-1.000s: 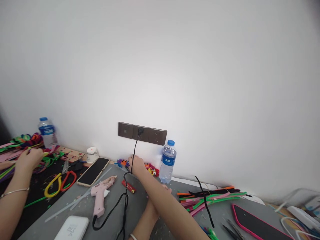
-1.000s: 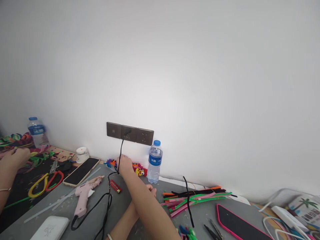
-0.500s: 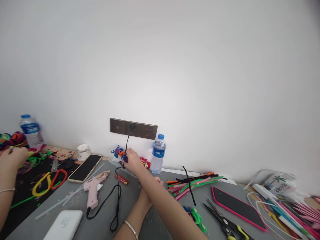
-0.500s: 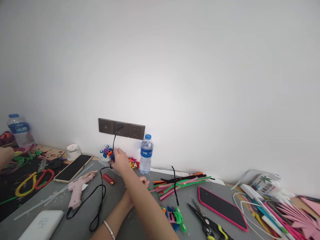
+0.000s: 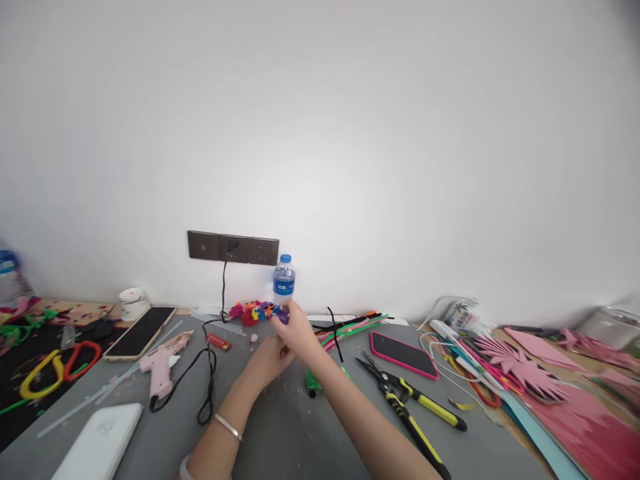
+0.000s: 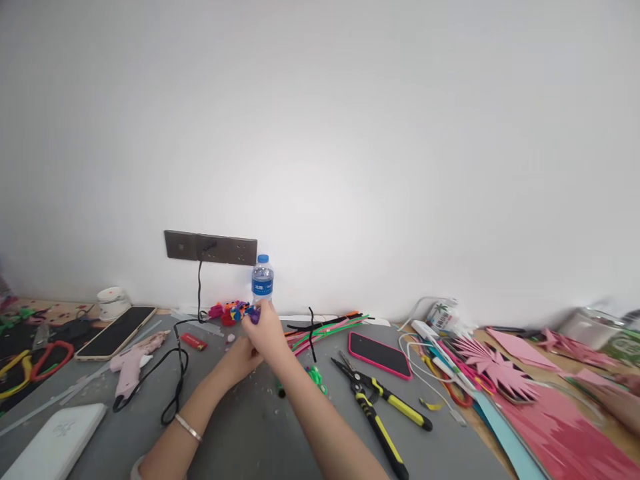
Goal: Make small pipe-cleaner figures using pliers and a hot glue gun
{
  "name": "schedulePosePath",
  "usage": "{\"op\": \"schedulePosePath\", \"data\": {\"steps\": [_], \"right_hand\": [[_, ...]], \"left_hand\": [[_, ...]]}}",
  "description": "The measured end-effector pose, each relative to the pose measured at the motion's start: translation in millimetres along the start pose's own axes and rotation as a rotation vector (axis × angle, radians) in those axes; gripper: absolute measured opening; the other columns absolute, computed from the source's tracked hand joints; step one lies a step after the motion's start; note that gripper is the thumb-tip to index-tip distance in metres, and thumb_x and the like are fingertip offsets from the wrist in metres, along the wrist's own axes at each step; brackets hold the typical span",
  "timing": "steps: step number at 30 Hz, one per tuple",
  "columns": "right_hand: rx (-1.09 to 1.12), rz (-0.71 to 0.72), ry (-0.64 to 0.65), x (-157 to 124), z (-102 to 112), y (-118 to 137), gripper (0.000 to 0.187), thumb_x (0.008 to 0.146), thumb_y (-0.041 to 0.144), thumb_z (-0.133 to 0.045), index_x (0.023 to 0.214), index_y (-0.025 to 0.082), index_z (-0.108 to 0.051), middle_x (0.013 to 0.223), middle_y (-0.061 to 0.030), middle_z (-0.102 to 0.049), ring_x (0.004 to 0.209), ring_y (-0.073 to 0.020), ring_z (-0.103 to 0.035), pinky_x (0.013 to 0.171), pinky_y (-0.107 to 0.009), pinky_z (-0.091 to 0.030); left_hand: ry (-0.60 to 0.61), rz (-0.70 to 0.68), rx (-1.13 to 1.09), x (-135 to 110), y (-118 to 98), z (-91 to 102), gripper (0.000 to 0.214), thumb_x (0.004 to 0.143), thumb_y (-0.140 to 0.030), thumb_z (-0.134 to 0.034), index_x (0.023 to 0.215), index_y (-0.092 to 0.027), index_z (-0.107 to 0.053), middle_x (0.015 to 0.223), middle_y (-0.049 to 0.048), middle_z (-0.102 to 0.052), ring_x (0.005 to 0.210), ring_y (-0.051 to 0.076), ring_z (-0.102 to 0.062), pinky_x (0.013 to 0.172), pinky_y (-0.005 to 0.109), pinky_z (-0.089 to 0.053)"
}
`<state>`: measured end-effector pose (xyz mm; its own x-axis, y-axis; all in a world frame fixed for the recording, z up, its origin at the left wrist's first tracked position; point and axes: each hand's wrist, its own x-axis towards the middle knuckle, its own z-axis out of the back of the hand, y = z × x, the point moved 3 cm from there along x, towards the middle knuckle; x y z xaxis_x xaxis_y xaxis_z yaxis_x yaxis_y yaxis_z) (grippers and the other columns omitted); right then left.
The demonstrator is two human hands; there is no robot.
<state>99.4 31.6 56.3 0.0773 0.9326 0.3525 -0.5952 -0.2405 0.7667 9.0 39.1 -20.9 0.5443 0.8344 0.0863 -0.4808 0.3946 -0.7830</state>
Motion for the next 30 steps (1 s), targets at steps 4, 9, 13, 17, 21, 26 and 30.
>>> {"op": "schedulePosePath", "data": {"steps": [4,9,13,17,21,26,30], "right_hand": [[0.137,-0.090,-0.091,-25.1,51.7,-15.3,0.015,0.079,0.033,-0.051,0.087,0.021,-0.049,0.075,0.0011,-0.057,0.061,-0.0156,-0.052,0.059,-0.027,-0.043],[0.157,-0.033,-0.014,-80.0,58.9,-20.7,0.016,0.076,0.027,-0.056,0.089,0.022,-0.047,0.077,0.0020,-0.056,0.065,-0.0155,-0.053,0.061,-0.026,-0.043],[-0.118,0.026,0.090,-123.4,29.5,-13.8,0.021,0.073,0.020,-0.063,0.087,0.022,-0.047,0.084,-0.0009,-0.058,0.078,-0.0200,-0.054,0.069,-0.029,-0.043],[-0.343,0.083,0.116,-138.2,12.3,-11.9,0.027,0.069,0.025,-0.072,0.086,0.021,-0.052,0.091,-0.0049,-0.062,0.086,-0.0259,-0.054,0.077,-0.036,-0.043],[-0.290,0.099,-0.063,-115.7,45.0,-25.2,0.032,0.073,0.036,-0.073,0.096,0.022,-0.057,0.087,-0.0028,-0.063,0.083,-0.0230,-0.055,0.073,-0.031,-0.040],[-0.294,-0.227,-0.289,-70.9,102.7,-71.8,0.018,0.082,0.037,-0.060,0.074,0.021,-0.060,0.068,-0.0026,-0.060,0.072,-0.0215,-0.056,0.066,-0.028,-0.035],[-0.121,-0.371,-0.118,-50.7,99.0,-104.3,0.022,0.072,0.031,-0.065,0.056,0.020,-0.055,0.057,-0.0005,-0.059,0.059,-0.0174,-0.056,0.057,-0.025,-0.035]], "left_hand": [[-0.076,-0.014,0.049,-3.5,-2.2,15.8,0.034,0.086,-0.045,-0.053,0.067,-0.018,-0.061,0.061,-0.0003,-0.060,0.064,0.019,-0.058,0.066,0.030,-0.044],[-0.242,0.025,-0.036,0.8,7.7,35.8,0.051,0.089,-0.058,-0.033,0.073,-0.018,-0.061,0.062,0.0023,-0.063,0.063,0.020,-0.058,0.063,0.029,-0.042],[-0.323,0.061,-0.104,1.0,16.0,43.1,0.056,0.087,-0.063,-0.033,0.077,-0.017,-0.062,0.064,0.0037,-0.064,0.057,0.019,-0.056,0.059,0.029,-0.043],[-0.352,0.051,-0.138,-0.5,17.5,44.6,0.055,0.085,-0.065,-0.035,0.075,-0.017,-0.062,0.063,0.0035,-0.063,0.055,0.018,-0.055,0.057,0.028,-0.043],[-0.355,0.038,-0.142,0.0,13.7,41.7,0.054,0.083,-0.065,-0.039,0.075,-0.017,-0.064,0.061,0.0030,-0.063,0.055,0.019,-0.055,0.056,0.028,-0.043],[-0.323,-0.002,-0.156,0.6,2.6,35.9,0.049,0.079,-0.064,-0.045,0.074,-0.019,-0.064,0.058,0.0010,-0.062,0.058,0.020,-0.058,0.057,0.028,-0.043],[-0.314,-0.036,-0.167,-0.6,-3.8,33.7,0.044,0.082,-0.060,-0.045,0.074,-0.020,-0.063,0.058,0.0004,-0.061,0.057,0.019,-0.057,0.059,0.028,-0.043]]}}
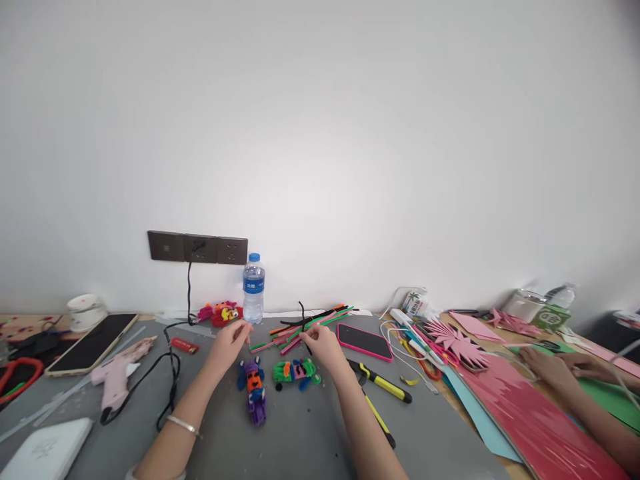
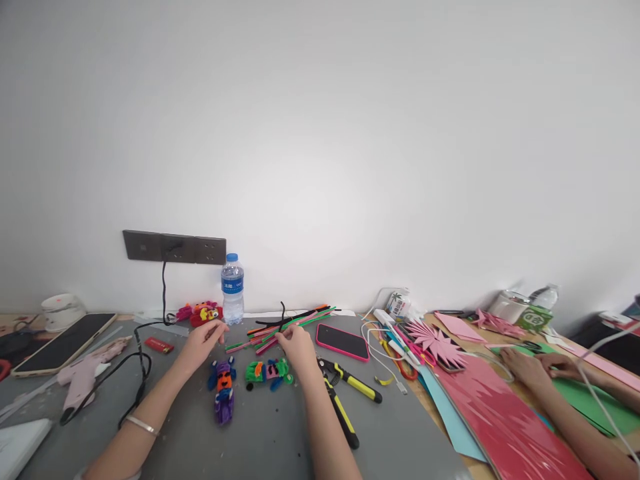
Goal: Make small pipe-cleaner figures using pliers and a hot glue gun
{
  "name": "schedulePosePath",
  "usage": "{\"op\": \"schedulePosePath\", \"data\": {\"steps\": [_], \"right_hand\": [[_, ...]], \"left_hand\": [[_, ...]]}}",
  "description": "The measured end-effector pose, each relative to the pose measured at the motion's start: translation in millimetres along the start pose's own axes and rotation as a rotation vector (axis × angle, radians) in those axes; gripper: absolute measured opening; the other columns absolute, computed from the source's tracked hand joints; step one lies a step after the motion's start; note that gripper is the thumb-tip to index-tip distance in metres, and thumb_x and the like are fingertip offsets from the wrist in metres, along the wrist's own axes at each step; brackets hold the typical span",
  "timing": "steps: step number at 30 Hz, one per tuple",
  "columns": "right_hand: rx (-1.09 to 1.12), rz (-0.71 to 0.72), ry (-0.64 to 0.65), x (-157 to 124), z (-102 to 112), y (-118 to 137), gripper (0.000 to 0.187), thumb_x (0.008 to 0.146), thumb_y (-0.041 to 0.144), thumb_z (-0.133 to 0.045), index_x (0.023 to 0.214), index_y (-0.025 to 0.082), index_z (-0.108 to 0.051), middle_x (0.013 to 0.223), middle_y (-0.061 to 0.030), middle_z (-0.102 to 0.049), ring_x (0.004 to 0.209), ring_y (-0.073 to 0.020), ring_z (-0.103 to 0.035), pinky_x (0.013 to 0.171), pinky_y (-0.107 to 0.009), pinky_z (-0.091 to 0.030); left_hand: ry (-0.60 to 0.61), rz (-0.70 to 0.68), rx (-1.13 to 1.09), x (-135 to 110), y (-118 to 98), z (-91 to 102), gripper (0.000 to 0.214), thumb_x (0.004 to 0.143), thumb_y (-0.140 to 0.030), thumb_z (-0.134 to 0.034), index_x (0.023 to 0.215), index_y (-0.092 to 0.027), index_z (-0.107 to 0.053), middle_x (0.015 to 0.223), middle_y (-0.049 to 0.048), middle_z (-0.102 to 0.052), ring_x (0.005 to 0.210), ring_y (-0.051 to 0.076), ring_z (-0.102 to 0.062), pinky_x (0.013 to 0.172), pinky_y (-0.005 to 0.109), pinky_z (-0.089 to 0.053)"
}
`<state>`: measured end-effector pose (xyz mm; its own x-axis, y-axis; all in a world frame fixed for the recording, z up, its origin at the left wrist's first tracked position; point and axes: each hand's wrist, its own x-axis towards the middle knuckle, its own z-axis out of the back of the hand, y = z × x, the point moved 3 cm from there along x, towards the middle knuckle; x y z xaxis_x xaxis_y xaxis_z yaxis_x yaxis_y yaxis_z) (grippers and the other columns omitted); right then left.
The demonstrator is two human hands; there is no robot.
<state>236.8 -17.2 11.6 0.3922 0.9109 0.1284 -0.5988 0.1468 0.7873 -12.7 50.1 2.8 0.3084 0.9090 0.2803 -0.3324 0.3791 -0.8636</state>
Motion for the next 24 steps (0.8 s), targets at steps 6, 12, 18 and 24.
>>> {"op": "schedulePosePath", "data": {"steps": [6,12,18,24], "right_hand": [[0.181,-0.029,0.104,7.2,-17.8,-9.2,0.029,0.078,0.040,-0.053,0.057,0.020,-0.051,0.043,0.0044,-0.048,0.040,-0.0114,-0.042,0.046,-0.024,-0.032],[0.242,-0.035,0.087,1.2,-33.5,-2.2,0.043,0.068,0.049,-0.068,0.045,0.023,-0.042,0.038,0.0038,-0.045,0.043,-0.0137,-0.045,0.048,-0.025,-0.031],[0.417,-0.059,0.190,-1.1,-42.0,0.0,0.042,0.067,0.051,-0.069,0.050,0.022,-0.043,0.040,0.0031,-0.053,0.036,-0.0106,-0.042,0.042,-0.023,-0.030],[0.848,-0.109,0.327,-16.0,-20.1,6.1,0.045,0.074,0.060,-0.067,0.086,0.016,-0.064,0.069,-0.0031,-0.068,0.054,-0.0120,-0.061,0.052,-0.021,-0.044]], "left_hand": [[-0.018,0.009,-0.090,-1.5,-4.6,-2.0,0.050,0.086,-0.062,-0.038,0.079,-0.020,-0.063,0.060,0.0009,-0.060,0.053,0.017,-0.050,0.055,0.026,-0.041],[0.045,0.012,-0.049,-5.2,-12.1,-11.5,0.049,0.088,-0.061,-0.037,0.080,-0.019,-0.062,0.060,0.0004,-0.059,0.054,0.017,-0.051,0.057,0.026,-0.040],[0.093,-0.001,-0.016,-7.9,-22.2,-13.8,0.043,0.090,-0.054,-0.038,0.080,-0.019,-0.062,0.060,-0.0002,-0.059,0.055,0.016,-0.052,0.057,0.026,-0.039],[0.180,-0.041,0.013,-13.5,-38.4,-19.7,0.028,0.084,-0.046,-0.054,0.080,-0.021,-0.065,0.074,0.0014,-0.065,0.063,0.017,-0.055,0.058,0.025,-0.041]]}}
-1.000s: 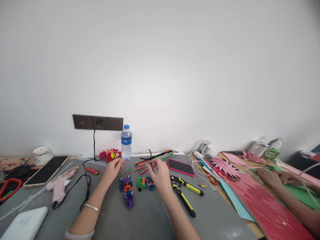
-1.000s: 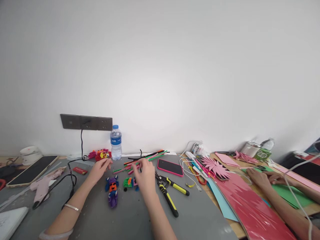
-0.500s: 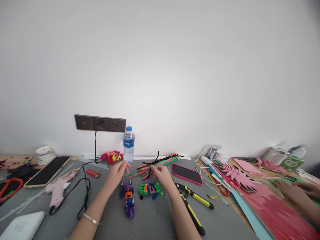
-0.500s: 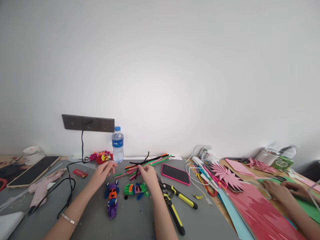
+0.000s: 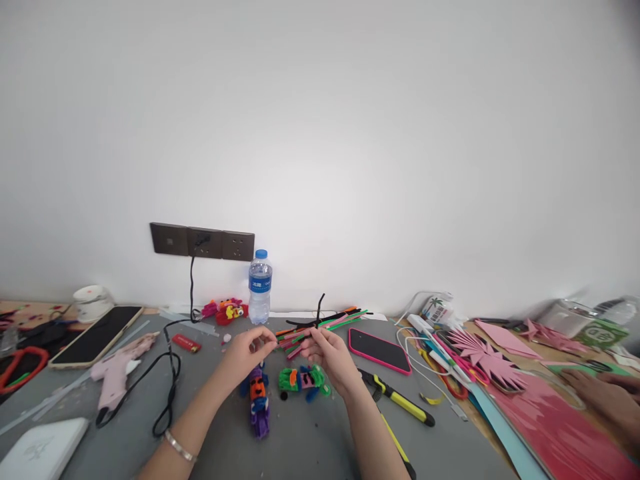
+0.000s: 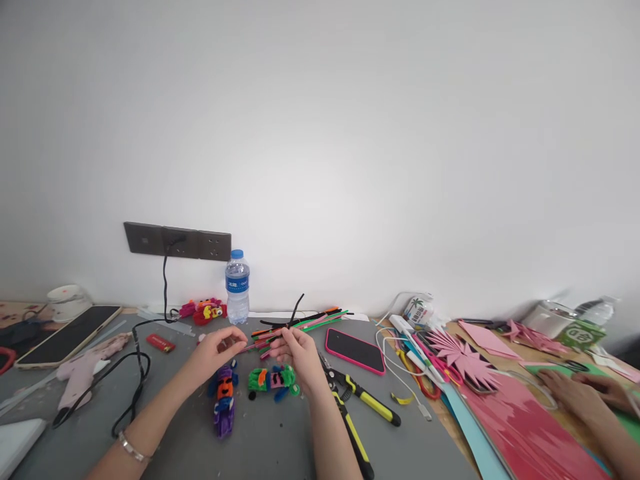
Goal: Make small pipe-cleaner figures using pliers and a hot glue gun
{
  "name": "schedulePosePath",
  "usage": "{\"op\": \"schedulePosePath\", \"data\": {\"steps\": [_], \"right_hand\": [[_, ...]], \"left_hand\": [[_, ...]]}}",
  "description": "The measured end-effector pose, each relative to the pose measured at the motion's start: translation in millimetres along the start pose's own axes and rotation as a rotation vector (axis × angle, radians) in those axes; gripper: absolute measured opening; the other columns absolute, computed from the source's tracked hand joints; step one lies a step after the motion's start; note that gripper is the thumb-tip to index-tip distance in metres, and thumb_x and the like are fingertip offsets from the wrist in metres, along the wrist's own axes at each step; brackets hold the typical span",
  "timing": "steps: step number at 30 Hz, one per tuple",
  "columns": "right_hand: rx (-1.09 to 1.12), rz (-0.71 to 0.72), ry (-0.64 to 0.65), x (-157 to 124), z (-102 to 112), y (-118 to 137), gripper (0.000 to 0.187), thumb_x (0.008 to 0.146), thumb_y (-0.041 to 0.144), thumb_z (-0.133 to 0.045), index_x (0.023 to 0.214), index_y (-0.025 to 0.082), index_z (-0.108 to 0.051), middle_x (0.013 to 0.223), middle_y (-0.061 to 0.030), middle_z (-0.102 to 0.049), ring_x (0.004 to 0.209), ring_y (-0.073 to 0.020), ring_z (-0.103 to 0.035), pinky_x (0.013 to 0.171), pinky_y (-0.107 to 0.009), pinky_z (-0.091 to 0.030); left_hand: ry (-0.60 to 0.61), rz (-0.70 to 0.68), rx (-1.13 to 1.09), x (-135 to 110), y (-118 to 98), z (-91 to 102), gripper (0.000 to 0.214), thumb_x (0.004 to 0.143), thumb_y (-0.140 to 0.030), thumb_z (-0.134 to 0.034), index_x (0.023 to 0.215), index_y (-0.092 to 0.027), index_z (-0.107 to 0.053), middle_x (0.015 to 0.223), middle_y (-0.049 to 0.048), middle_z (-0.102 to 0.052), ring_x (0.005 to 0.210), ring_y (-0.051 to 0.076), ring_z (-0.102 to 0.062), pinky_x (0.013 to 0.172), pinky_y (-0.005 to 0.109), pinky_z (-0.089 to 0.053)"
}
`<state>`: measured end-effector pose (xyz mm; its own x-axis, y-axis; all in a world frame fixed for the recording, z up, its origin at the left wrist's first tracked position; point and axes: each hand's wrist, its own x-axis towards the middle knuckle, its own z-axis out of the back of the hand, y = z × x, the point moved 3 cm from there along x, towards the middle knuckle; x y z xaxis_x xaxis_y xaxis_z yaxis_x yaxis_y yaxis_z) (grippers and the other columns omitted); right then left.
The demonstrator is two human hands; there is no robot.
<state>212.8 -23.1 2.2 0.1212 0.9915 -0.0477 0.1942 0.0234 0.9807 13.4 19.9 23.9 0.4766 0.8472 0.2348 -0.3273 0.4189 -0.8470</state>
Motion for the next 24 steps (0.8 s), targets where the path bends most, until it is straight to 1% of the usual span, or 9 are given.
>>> {"op": "schedulePosePath", "data": {"steps": [2,4,7,10,13,16,21,24], "right_hand": [[0.134,0.016,0.026,-3.3,-5.1,3.6,0.042,0.070,0.054,-0.075,0.082,0.015,-0.067,0.067,-0.0016,-0.066,0.054,-0.0096,-0.060,0.051,-0.018,-0.042],[0.165,0.035,0.036,-3.7,-12.9,3.8,0.038,0.069,0.051,-0.078,0.071,0.015,-0.065,0.060,0.0015,-0.062,0.049,-0.0071,-0.055,0.048,-0.017,-0.038],[0.183,0.038,0.042,-2.2,-25.1,-1.5,0.041,0.065,0.049,-0.082,0.061,0.017,-0.056,0.054,0.0040,-0.058,0.046,-0.0066,-0.051,0.045,-0.017,-0.036],[0.199,0.032,0.038,-0.8,-33.4,-9.4,0.043,0.061,0.048,-0.083,0.063,0.018,-0.054,0.051,0.0048,-0.058,0.045,-0.0072,-0.050,0.045,-0.017,-0.035],[0.176,0.041,0.036,0.2,-38.3,-16.6,0.041,0.063,0.050,-0.081,0.065,0.018,-0.055,0.050,0.0045,-0.057,0.044,-0.0075,-0.049,0.044,-0.017,-0.034],[0.167,0.061,0.047,0.5,-41.4,-20.8,0.040,0.065,0.050,-0.080,0.070,0.018,-0.056,0.054,0.0042,-0.058,0.044,-0.0074,-0.048,0.043,-0.018,-0.033],[0.196,0.075,0.116,-0.8,-44.0,-20.8,0.037,0.073,0.049,-0.073,0.078,0.022,-0.049,0.044,0.0104,-0.045,0.038,-0.0061,-0.034,0.041,-0.018,-0.024],[0.185,0.087,0.131,-1.6,-43.9,-18.4,0.037,0.075,0.050,-0.071,0.079,0.022,-0.047,0.045,0.0108,-0.044,0.038,-0.0064,-0.032,0.042,-0.018,-0.023]], "left_hand": [[0.021,-0.015,-0.005,-1.3,-3.8,-3.3,0.024,0.084,-0.043,-0.057,0.082,-0.021,-0.067,0.079,0.0015,-0.067,0.061,0.015,-0.053,0.057,0.025,-0.040],[0.032,-0.012,-0.022,-2.1,-5.7,-6.1,0.021,0.082,-0.041,-0.059,0.084,-0.021,-0.067,0.081,0.0011,-0.066,0.059,0.013,-0.050,0.057,0.025,-0.040],[0.045,-0.001,-0.059,-2.6,-7.1,-8.9,0.019,0.080,-0.038,-0.063,0.084,-0.020,-0.067,0.081,0.0005,-0.066,0.059,0.012,-0.048,0.057,0.024,-0.039],[0.061,-0.005,-0.057,-2.5,-7.2,-10.7,0.017,0.078,-0.035,-0.065,0.080,-0.019,-0.067,0.079,0.0001,-0.065,0.060,0.012,-0.048,0.058,0.024,-0.038],[0.060,-0.016,-0.028,-1.6,-4.7,-12.0,0.014,0.077,-0.032,-0.063,0.074,-0.018,-0.067,0.076,0.0004,-0.065,0.062,0.013,-0.049,0.059,0.024,-0.037],[0.060,-0.011,-0.012,-0.6,-1.0,-13.4,0.016,0.078,-0.031,-0.060,0.073,-0.018,-0.067,0.074,0.0015,-0.064,0.064,0.015,-0.050,0.061,0.025,-0.037],[0.058,0.001,0.001,-1.0,-1.1,-13.7,0.022,0.079,-0.035,-0.060,0.071,-0.018,-0.071,0.070,0.0015,-0.059,0.061,0.015,-0.049,0.058,0.025,-0.036],[0.063,-0.006,0.013,-1.5,-2.1,-13.5,0.021,0.078,-0.034,-0.060,0.071,-0.019,-0.073,0.070,0.0021,-0.059,0.061,0.015,-0.049,0.057,0.025,-0.037]]}}
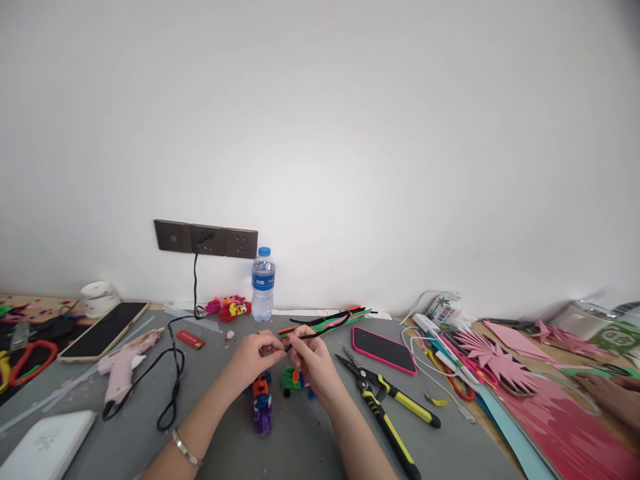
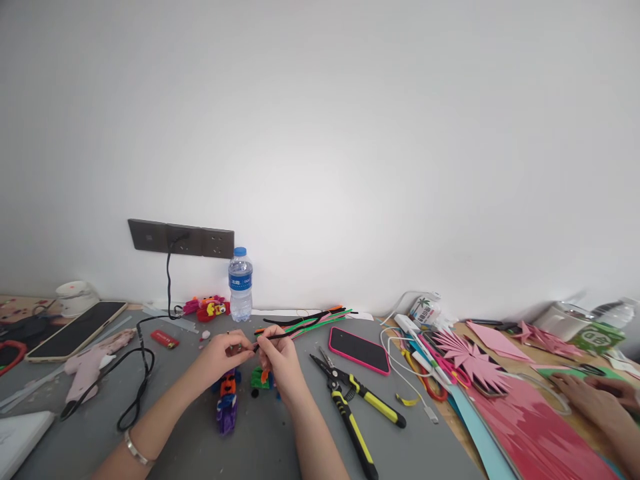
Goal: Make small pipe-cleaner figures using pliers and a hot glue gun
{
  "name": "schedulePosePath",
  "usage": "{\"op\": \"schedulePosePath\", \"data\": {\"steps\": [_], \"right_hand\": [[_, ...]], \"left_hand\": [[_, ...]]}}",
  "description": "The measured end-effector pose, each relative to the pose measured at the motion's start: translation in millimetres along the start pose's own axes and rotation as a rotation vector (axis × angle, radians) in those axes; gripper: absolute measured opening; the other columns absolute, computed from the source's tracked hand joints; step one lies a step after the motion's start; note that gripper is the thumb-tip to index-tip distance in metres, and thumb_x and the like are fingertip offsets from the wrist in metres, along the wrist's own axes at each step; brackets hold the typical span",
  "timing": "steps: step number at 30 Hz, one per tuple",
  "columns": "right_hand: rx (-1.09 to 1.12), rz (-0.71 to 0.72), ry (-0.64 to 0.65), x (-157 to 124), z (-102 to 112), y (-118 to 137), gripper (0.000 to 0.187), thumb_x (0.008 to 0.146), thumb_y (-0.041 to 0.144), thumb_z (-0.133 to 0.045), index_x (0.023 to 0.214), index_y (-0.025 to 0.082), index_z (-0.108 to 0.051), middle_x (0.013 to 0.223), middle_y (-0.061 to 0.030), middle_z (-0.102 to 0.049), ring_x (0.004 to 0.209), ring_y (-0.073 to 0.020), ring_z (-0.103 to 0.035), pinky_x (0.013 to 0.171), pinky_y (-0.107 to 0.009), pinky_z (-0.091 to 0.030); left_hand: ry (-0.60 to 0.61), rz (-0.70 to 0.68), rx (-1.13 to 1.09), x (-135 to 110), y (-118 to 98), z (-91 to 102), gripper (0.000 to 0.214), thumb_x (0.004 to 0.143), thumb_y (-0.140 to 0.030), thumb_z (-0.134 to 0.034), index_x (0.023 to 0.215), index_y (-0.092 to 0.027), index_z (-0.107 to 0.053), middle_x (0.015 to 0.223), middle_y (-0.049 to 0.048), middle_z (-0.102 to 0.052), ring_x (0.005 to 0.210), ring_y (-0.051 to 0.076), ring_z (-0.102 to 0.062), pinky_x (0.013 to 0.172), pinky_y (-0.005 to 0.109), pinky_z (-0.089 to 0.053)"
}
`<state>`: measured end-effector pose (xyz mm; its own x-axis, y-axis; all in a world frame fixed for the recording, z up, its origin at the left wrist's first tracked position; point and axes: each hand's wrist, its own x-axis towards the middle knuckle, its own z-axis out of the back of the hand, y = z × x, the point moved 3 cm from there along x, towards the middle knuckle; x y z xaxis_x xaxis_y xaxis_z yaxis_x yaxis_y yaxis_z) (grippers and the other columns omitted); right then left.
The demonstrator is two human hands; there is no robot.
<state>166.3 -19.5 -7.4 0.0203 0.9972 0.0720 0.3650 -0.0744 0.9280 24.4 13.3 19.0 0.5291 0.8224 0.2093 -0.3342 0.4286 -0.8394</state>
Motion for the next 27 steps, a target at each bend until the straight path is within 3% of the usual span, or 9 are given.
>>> {"op": "schedulePosePath", "data": {"steps": [6,14,19,27], "right_hand": [[-0.004,0.038,-0.020,-1.2,0.2,6.1,0.034,0.076,0.047,-0.072,0.077,0.021,-0.051,0.049,0.0087,-0.049,0.040,-0.0056,-0.036,0.042,-0.018,-0.026],[-0.029,0.052,-0.025,-1.3,2.1,7.9,0.037,0.075,0.049,-0.072,0.074,0.020,-0.049,0.046,0.0104,-0.044,0.037,-0.0038,-0.028,0.039,-0.017,-0.018],[-0.072,0.002,-0.023,-2.6,0.9,9.4,0.040,0.071,0.051,-0.075,0.075,0.020,-0.051,0.051,0.0077,-0.049,0.040,-0.0053,-0.034,0.042,-0.018,-0.020],[-0.079,-0.018,-0.019,-5.5,-2.6,14.0,0.040,0.069,0.053,-0.076,0.075,0.021,-0.053,0.053,0.0060,-0.052,0.045,-0.0077,-0.040,0.046,-0.019,-0.026]], "left_hand": [[0.054,-0.026,0.065,-1.0,1.3,-0.7,0.016,0.079,-0.028,-0.060,0.076,-0.020,-0.074,0.075,0.0023,-0.061,0.064,0.015,-0.049,0.059,0.024,-0.035],[0.074,0.001,0.027,-2.1,-1.5,0.8,0.014,0.077,-0.030,-0.062,0.074,-0.019,-0.070,0.074,0.0005,-0.056,0.061,0.013,-0.045,0.057,0.024,-0.034],[0.143,0.032,-0.008,-2.6,-2.4,-1.5,0.015,0.076,-0.031,-0.061,0.072,-0.018,-0.068,0.072,-0.0011,-0.053,0.058,0.012,-0.040,0.055,0.024,-0.031],[0.159,0.042,-0.054,-4.0,-4.4,-3.3,0.015,0.075,-0.032,-0.063,0.071,-0.018,-0.067,0.073,-0.0001,-0.057,0.064,0.014,-0.047,0.059,0.024,-0.036]]}}
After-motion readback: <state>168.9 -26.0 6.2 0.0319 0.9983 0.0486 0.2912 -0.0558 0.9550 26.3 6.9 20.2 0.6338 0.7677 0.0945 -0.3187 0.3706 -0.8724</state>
